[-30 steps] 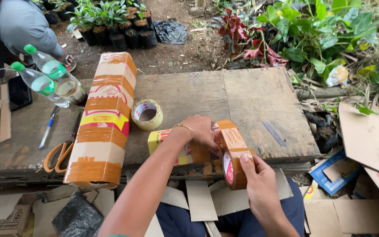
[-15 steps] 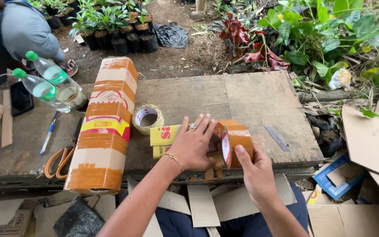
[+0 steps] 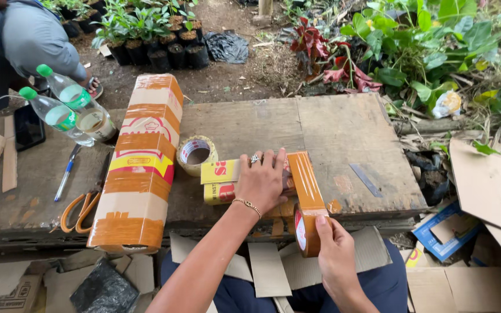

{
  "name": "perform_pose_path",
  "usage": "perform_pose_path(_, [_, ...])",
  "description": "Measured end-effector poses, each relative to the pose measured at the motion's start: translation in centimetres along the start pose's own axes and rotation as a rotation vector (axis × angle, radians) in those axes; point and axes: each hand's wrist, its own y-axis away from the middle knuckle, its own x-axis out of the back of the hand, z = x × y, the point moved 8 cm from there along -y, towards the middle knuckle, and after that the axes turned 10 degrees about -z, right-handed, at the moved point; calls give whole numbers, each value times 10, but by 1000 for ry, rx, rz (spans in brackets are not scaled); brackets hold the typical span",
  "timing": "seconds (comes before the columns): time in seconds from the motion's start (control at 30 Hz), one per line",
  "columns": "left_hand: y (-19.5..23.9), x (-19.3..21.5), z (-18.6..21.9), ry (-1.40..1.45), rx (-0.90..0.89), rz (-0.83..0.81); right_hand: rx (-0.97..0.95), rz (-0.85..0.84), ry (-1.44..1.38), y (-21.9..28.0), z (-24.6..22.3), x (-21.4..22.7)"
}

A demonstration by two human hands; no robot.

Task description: The person assembles a small cardboard box by folding flaps and securing them with brown packing tape. They then use a metal blade to trim excess tape and cardboard edges, and finally place a small green plant inside the box.

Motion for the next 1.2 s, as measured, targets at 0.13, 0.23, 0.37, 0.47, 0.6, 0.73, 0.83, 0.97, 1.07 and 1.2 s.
perform_pose_path(0.13, [-1, -5, -1, 5, 1, -4, -42, 35, 16, 4, 38, 10])
perform_pose_path(0.23, [-3, -6, 0, -11, -8, -22, -57, 43, 17, 1, 52, 12])
perform_pose_path(0.37, [-3, -7, 0, 88, -18, -154, -84, 32, 16, 5, 40, 12])
perform_pose_path(0.47, [-14, -9, -4, 231, -32, -359, -90, 11, 37, 12, 9, 14])
perform_pose_path(0.6, [-25, -20, -4, 360, -137, -647, -124, -97, -58, 14, -33, 4])
perform_pose_path(0.73, [-38, -25, -12, 487, -183, -703, -111, -170, -167, 8, -58, -16])
perform_pose_path(0.83, [-44, -17, -24, 436, -182, -496, -49, -213, -127, 3, -72, -26])
perform_pose_path(0.97, [-11, 8, -18, 298, -259, -53, -25, -200, -126, -10, -79, -33])
perform_pose_path(1.07, [20, 10, -1, 163, -303, 46, 4, -190, -125, -12, -78, -35])
perform_pose_path(1.2, [33, 8, 13, 59, -147, 56, 70, -150, -100, -11, -77, -30])
